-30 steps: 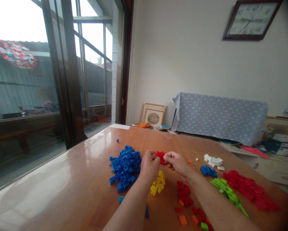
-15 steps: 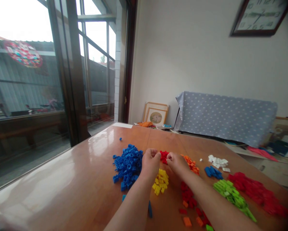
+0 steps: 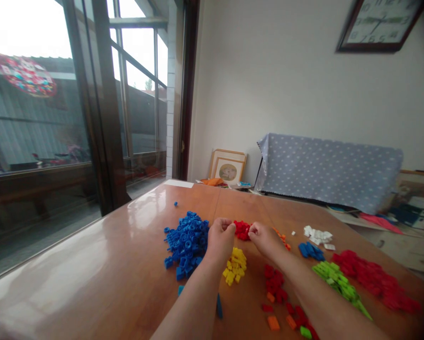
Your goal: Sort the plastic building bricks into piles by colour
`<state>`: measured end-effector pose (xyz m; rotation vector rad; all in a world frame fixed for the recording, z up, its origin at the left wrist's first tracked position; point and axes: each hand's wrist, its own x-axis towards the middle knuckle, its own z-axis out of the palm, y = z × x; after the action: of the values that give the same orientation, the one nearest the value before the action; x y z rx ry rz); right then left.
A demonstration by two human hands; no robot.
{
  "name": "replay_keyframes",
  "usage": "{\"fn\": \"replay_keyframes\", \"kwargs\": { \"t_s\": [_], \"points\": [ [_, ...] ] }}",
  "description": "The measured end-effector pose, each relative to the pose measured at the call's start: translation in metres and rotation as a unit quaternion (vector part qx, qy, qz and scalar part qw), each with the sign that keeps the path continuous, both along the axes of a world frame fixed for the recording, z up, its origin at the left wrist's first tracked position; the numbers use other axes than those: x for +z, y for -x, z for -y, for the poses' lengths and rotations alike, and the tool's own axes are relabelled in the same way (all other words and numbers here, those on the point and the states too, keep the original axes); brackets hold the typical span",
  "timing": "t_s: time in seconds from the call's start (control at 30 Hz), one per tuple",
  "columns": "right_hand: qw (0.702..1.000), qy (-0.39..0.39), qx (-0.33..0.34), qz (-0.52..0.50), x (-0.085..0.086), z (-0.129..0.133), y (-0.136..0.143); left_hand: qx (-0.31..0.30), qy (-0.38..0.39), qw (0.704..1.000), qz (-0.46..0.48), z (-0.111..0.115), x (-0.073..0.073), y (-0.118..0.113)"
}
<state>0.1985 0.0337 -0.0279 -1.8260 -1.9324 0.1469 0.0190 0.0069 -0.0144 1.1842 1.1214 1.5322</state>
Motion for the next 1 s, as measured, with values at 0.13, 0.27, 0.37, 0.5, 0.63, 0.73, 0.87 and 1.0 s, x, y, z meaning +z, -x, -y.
{"fn": "replay_keyframes", "kwargs": {
  "t_s": [0.13,0.27,0.37,0.5,0.63,0.73,0.87,1.0],
  "points": [
    [0.999,0.020,0.025,-0.019,0.010,0.019,-0.028,-0.015,0.004,1.000,-0.009,0.005,0.004,-0.003],
    [0.998,0.042,0.038,-0.022,0.012,0.044,-0.057,-0.029,-0.002,0.999,-0.027,0.010,0.005,-0.008],
    [0.996,0.060,0.055,-0.024,0.007,0.059,-0.069,-0.038,-0.004,0.999,-0.032,0.011,0.004,-0.009],
    [0.996,0.073,0.050,-0.009,-0.001,0.071,-0.069,-0.040,-0.006,0.998,-0.048,0.010,0.003,-0.009],
    [0.994,0.094,0.048,0.009,-0.004,0.079,-0.060,-0.036,-0.017,0.997,-0.059,0.007,0.002,-0.008],
    [0.994,0.096,0.057,0.003,-0.005,0.081,-0.052,-0.035,-0.018,0.997,-0.074,0.007,0.002,-0.009],
    [0.989,0.082,0.107,-0.056,-0.006,0.081,-0.043,-0.036,-0.010,0.995,-0.093,0.008,0.002,-0.009],
    [0.978,0.081,0.122,-0.146,-0.003,0.080,-0.044,-0.041,-0.022,0.996,-0.078,0.011,0.004,-0.009]
  ]
}}
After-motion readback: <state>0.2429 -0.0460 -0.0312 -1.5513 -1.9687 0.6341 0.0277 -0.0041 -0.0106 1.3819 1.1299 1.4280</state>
